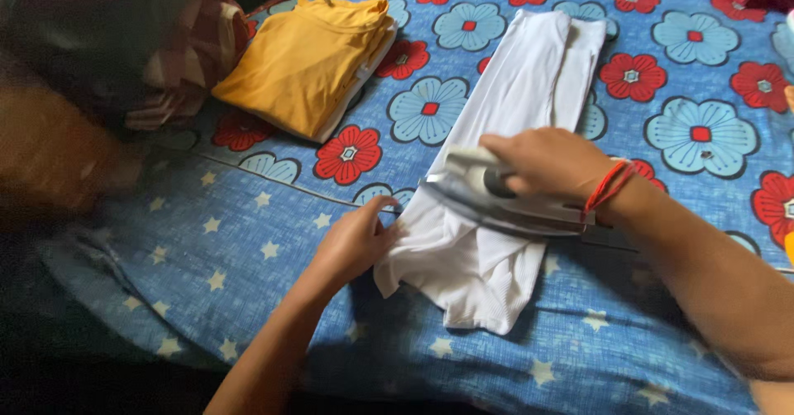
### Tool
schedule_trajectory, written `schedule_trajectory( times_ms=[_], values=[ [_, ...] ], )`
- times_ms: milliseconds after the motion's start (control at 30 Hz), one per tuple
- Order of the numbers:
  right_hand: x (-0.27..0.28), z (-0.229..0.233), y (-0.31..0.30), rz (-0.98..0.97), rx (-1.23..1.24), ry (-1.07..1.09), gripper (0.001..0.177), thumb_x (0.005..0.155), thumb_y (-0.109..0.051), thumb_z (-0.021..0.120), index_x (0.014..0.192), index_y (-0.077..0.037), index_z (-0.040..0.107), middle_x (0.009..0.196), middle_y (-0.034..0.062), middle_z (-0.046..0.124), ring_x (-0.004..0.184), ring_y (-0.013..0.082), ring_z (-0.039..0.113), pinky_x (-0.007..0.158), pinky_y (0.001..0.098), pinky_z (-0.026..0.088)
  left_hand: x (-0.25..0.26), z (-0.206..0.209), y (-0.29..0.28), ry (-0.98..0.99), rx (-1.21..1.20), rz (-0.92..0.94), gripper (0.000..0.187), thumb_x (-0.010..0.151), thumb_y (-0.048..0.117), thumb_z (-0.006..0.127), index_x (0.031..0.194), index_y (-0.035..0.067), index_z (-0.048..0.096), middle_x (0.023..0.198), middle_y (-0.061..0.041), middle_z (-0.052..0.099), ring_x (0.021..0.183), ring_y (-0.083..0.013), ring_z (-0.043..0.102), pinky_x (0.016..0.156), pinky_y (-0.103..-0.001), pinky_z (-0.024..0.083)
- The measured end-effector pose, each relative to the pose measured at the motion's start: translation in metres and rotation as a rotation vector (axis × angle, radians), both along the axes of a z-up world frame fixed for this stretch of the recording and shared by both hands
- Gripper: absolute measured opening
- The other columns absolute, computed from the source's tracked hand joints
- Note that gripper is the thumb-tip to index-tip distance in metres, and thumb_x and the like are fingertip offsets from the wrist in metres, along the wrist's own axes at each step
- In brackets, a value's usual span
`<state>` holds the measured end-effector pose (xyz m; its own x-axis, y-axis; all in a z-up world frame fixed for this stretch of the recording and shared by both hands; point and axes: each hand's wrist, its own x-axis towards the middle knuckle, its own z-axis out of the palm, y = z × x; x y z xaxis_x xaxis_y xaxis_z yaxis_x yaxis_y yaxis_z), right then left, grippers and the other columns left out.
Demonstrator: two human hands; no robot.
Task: The person irons a white long-sleeved shirt and a yellow jacket on a floral-patterned floor. They smooth the fabric, use an electric iron, fold the items, and place them in a stack.
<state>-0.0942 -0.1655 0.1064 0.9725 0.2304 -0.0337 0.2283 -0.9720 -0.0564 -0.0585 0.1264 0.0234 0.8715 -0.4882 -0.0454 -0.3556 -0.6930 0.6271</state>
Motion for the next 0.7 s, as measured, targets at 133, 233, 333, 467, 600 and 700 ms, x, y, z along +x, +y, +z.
schedule_trajectory(
  times_ms=[133, 233, 333, 467, 600, 700],
  values=[
    [-0.009, 0.003, 0.004, 0.113, -0.025, 0.054, 0.034, 0.079, -0.023, 0.070, 0.108, -0.013, 0.054, 0.075, 0.0184, 0.070, 0.077, 0.0436, 0.069, 0.069, 0.0575, 0.051, 0.001, 0.019, -0.007, -0.168, 0.063, 0.048, 0.041, 0.091, 0.032, 0.068, 0.127, 0.012, 0.063, 0.089, -0.015, 0.077, 0.085, -0.0356, 0.073, 0.071, -0.048, 0.055],
    [-0.009, 0.004, 0.012, 0.170, -0.027, 0.054, 0.035, 0.077, -0.021, 0.070, 0.107, -0.012, 0.054, 0.074, 0.0184, 0.069, 0.077, 0.0434, 0.069, 0.069, 0.0578, 0.051, 0.004, 0.031, -0.005, -0.260, 0.031, 0.025, 0.036, 0.094, 0.033, 0.067, 0.123, 0.011, 0.065, 0.087, -0.015, 0.077, 0.084, -0.0358, 0.073, 0.072, -0.048, 0.055],
    [-0.014, 0.003, 0.019, 0.101, -0.013, 0.014, 0.032, 0.080, -0.020, 0.068, 0.108, -0.012, 0.055, 0.074, 0.0196, 0.069, 0.077, 0.0430, 0.070, 0.071, 0.0571, 0.052, -0.004, 0.039, -0.002, -0.140, 0.081, 0.011, 0.040, 0.092, 0.034, 0.068, 0.126, 0.013, 0.062, 0.090, -0.015, 0.076, 0.087, -0.0350, 0.072, 0.074, -0.047, 0.055],
    [-0.016, -0.003, 0.027, 0.062, 0.010, -0.089, 0.038, 0.077, -0.015, 0.067, 0.113, -0.009, 0.057, 0.075, 0.0229, 0.069, 0.077, 0.0454, 0.069, 0.072, 0.0581, 0.054, -0.033, 0.029, -0.004, -0.438, -0.031, -0.181, 0.035, 0.083, 0.025, 0.074, 0.113, 0.009, 0.066, 0.106, -0.015, 0.071, 0.102, -0.0365, 0.066, 0.086, -0.045, 0.053],
    [-0.014, -0.006, 0.028, 0.034, -0.009, -0.088, 0.037, 0.078, -0.015, 0.067, 0.113, -0.009, 0.058, 0.078, 0.0236, 0.070, 0.078, 0.0452, 0.070, 0.073, 0.0571, 0.055, -0.047, 0.015, -0.013, -0.440, 0.032, -0.652, 0.051, 0.073, 0.027, 0.077, 0.121, 0.011, 0.065, 0.124, -0.012, 0.064, 0.118, -0.0345, 0.058, 0.096, -0.048, 0.045],
    [-0.013, -0.007, 0.028, 0.034, -0.012, -0.084, 0.037, 0.079, -0.016, 0.067, 0.114, -0.009, 0.058, 0.078, 0.0240, 0.070, 0.078, 0.0450, 0.070, 0.073, 0.0568, 0.056, -0.049, 0.008, -0.021, -0.497, 0.084, -0.747, 0.060, 0.067, 0.032, 0.080, 0.122, 0.013, 0.065, 0.129, -0.009, 0.063, 0.124, -0.0316, 0.055, 0.103, -0.052, 0.039]
  ],
)
